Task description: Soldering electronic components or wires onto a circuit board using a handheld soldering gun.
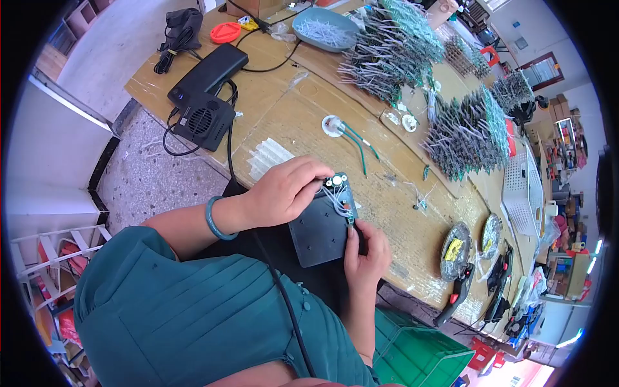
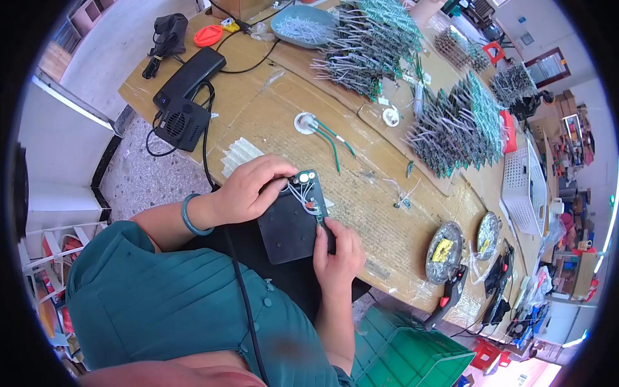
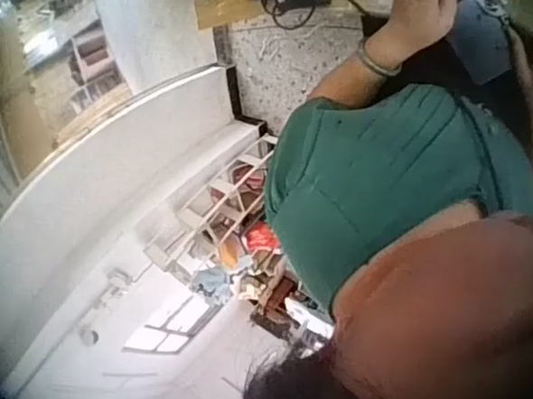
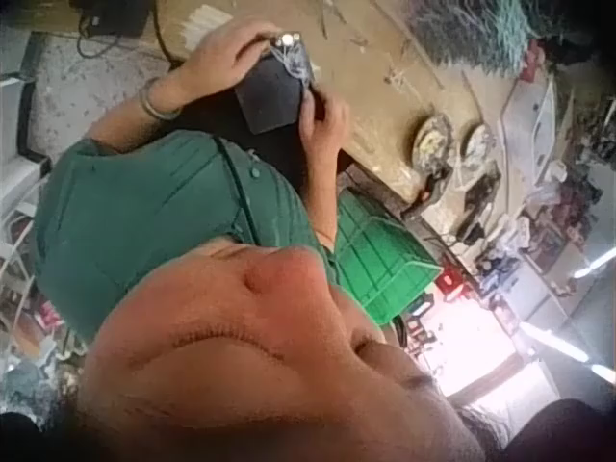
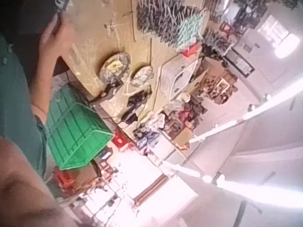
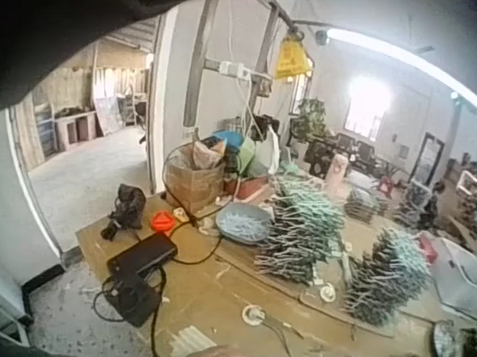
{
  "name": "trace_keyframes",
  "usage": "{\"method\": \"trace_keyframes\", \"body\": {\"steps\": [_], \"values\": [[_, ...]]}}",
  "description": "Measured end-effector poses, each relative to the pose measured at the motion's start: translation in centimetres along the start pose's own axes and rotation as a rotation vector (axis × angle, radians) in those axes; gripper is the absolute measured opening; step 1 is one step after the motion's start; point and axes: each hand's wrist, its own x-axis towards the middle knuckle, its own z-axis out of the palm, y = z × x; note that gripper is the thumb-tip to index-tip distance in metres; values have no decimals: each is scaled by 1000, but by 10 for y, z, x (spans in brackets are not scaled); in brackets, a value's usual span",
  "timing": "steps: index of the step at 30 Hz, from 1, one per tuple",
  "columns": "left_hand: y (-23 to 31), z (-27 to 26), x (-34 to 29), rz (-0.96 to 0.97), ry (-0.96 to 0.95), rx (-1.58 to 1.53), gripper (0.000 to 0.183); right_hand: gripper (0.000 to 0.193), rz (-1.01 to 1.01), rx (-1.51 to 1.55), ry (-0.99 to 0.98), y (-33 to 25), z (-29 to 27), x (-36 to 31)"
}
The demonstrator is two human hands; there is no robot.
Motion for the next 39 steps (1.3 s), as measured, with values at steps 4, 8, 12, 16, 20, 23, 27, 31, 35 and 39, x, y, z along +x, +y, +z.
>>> {"method": "trace_keyframes", "body": {"steps": [4, 8, 12, 16, 20, 23, 27, 31, 35, 39], "values": [[8, 1, 5, 76, -27, 132, 38, 18, -80, 22, 62, 3, 1, 0], [4, 2, 7, 178, -146, 91, 50, 20, -77, 67, 59, 9, -3, -4], [2, -4, 6, 220, -260, 14, 47, 22, 37, 288, 27, 6, -8, -5], [9, -29, 18, 185, -130, 96, 51, 22, 26, 311, 38, 8, -11, -8], [2, -89, 57, 156, -2, 438, 53, 19, 2, 273, 72, 5, -9, -6], [0, -131, 93, 174, -144, 632, 56, 17, -51, 234, 69, 4, -9, -5], [-50, -140, 145, 205, -196, 628, 51, 15, -66, 201, 75, 6, -8, -5], [-102, -148, 170, 210, -267, 701, 47, 13, -46, 195, 69, 4, -8, -4], [-98, -168, 161, 147, -60, 821, 39, 12, -26, 216, 56, 7, -8, -2], [-76, -205, 112, -131, 133, 921, 36, 9, -58, 171, 61, 2, -7, -2]]}}
